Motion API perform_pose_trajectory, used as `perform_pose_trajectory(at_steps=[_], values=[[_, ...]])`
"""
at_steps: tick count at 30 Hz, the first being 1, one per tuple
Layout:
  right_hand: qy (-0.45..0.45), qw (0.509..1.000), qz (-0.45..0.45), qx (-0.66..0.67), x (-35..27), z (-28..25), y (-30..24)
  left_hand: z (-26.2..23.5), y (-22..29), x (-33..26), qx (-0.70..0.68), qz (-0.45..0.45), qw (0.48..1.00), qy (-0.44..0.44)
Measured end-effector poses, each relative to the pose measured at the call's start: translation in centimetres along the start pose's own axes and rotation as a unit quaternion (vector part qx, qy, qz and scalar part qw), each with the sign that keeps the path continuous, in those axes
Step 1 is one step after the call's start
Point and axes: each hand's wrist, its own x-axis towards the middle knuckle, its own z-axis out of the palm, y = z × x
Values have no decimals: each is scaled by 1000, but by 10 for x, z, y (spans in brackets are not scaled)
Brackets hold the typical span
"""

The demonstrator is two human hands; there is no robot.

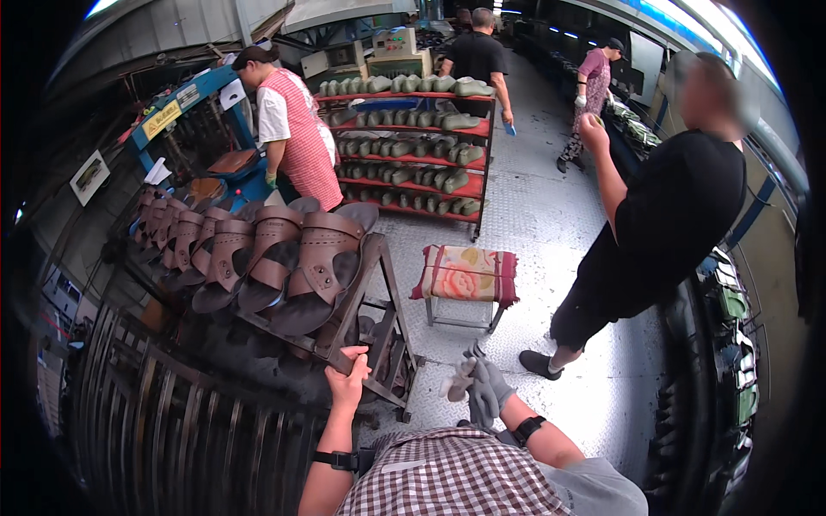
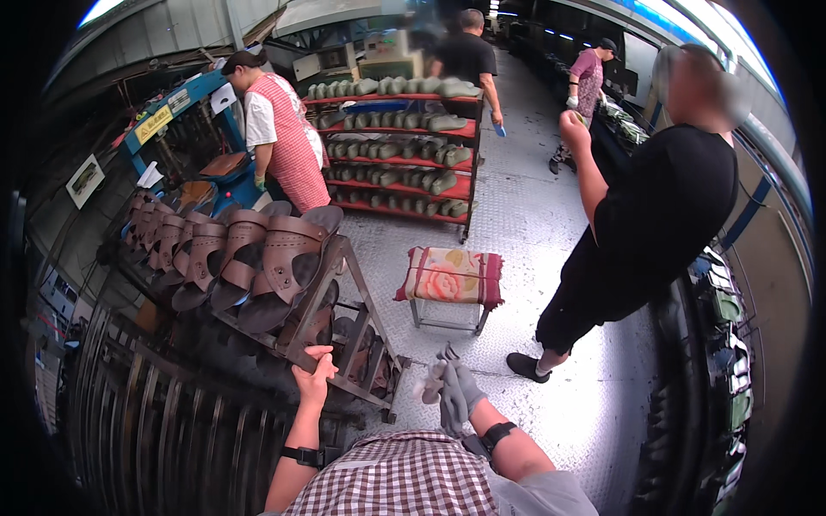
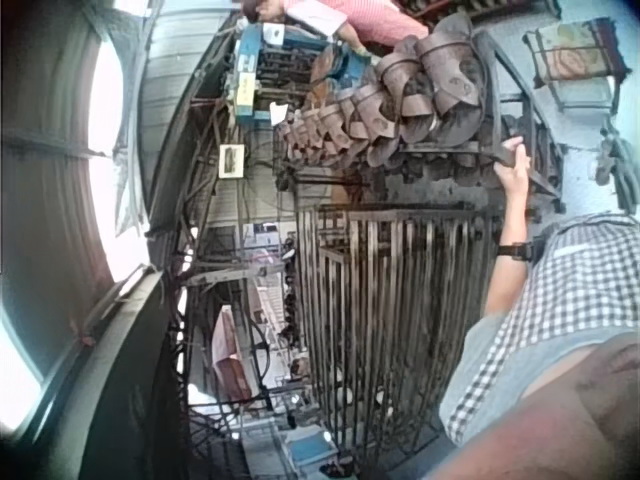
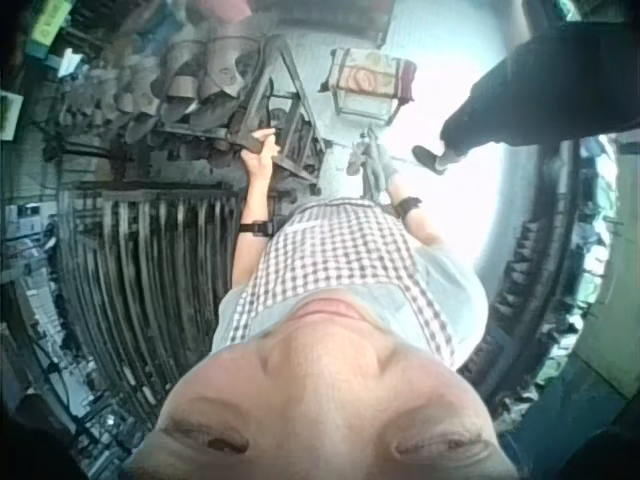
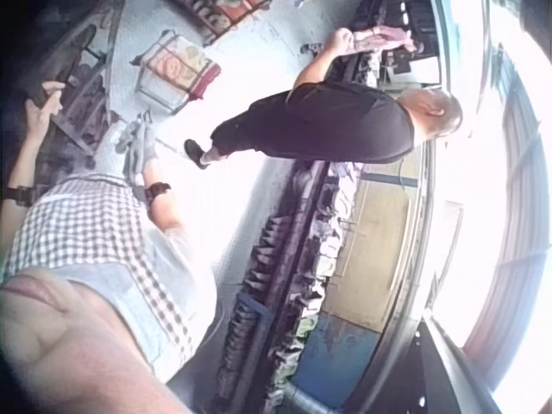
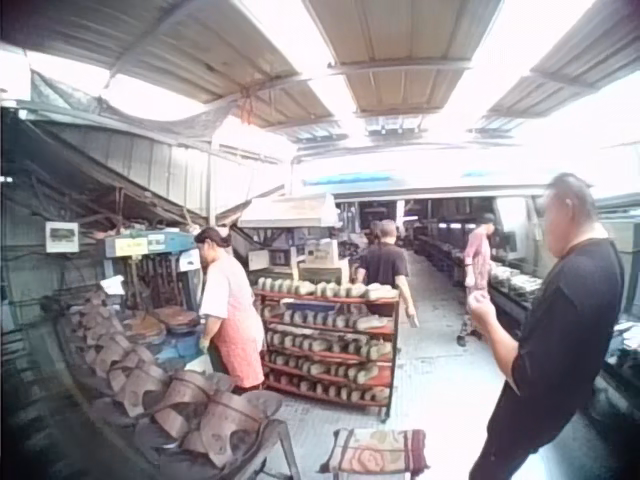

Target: Put on protective gloves and begin organizing and moving metal material racks in a factory setting.

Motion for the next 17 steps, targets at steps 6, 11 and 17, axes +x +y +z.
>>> perform_pose_trajectory(at_steps=[6, 11, 17], values=[[-68, 980, -77, -171, 42, 170, -31, -5, -3, -2, 2, 6, 1000, 26], [-96, 954, -163, -233, 80, 254, -48, 5, 0, 2, -6, -2, 1000, 14], [-100, 903, -181, -377, 84, 292, -42, -1, 0, -3, 34, -1, 999, 38]])
